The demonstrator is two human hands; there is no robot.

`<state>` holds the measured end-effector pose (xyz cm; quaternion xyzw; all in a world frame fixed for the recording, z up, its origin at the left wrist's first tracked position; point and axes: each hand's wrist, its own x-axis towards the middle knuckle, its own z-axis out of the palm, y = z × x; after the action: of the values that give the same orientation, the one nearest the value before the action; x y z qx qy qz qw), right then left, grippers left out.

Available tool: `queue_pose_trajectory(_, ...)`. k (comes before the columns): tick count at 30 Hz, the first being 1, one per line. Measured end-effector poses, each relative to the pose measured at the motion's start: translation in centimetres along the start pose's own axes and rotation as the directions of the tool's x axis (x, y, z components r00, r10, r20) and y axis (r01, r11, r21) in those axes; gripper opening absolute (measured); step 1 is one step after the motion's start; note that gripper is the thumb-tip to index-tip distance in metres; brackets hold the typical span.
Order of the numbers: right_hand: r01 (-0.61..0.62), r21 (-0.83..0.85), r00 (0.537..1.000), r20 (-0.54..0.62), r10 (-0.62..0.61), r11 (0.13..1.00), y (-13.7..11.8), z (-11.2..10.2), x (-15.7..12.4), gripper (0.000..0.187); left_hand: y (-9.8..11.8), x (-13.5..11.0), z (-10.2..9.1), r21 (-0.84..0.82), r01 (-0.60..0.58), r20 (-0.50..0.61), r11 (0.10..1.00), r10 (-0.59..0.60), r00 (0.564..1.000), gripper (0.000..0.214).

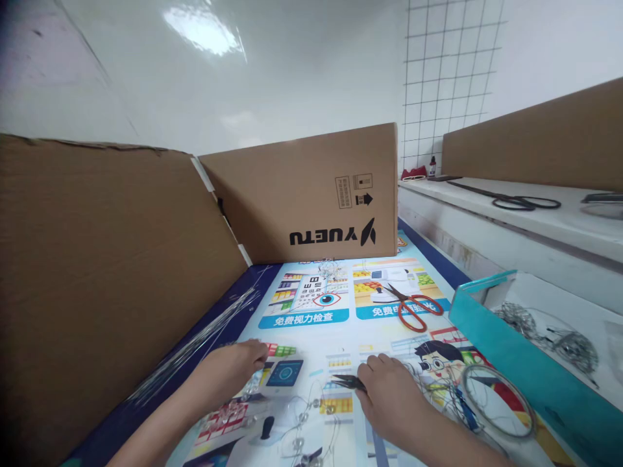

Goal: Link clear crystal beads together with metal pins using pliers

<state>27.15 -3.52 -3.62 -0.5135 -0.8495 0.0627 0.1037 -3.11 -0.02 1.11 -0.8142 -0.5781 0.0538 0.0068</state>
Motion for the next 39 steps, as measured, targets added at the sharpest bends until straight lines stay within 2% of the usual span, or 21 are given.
queue_pose_trajectory(3,0.003,0.001,1.000,-0.008,-0.003,1.000,0.0,0.2,0.0,0.010,0.0,0.4,0.8,0.037,0.026,-0.008,0.999,-0.026,1.000,0.022)
queue_pose_trajectory(7,0.008,0.002,1.000,-0.017,-0.008,1.000,0.1,0.4,0.0,0.010,1.0,1.3,2.5,0.067,0.053,0.051,0.996,-0.057,0.997,0.020)
queue_pose_trajectory(14,0.004,-0.005,1.000,-0.013,-0.004,1.000,0.1,0.4,0.1,0.010,1.3,1.6,4.1,0.099,0.069,0.021,0.993,-0.072,0.997,0.027)
queue_pose_trajectory(19,0.004,-0.014,1.000,-0.015,-0.005,1.000,0.0,0.3,0.1,0.010,1.4,1.6,4.2,0.140,0.052,0.009,0.989,-0.054,0.998,0.030)
queue_pose_trajectory(27,0.001,-0.020,1.000,-0.016,-0.001,1.000,0.0,0.4,0.0,0.009,1.3,1.8,4.3,0.072,0.027,0.014,0.997,-0.028,1.000,0.024)
queue_pose_trajectory(33,-0.001,-0.002,1.000,-0.016,0.001,1.000,-0.2,0.2,0.0,0.010,2.5,1.5,3.0,-0.129,0.080,-0.001,0.988,-0.080,0.997,0.020)
queue_pose_trajectory(39,0.000,-0.005,1.000,-0.021,0.000,1.000,-0.2,0.2,0.0,0.010,3.5,1.2,2.4,-0.270,0.034,-0.054,0.962,-0.050,0.997,0.012)
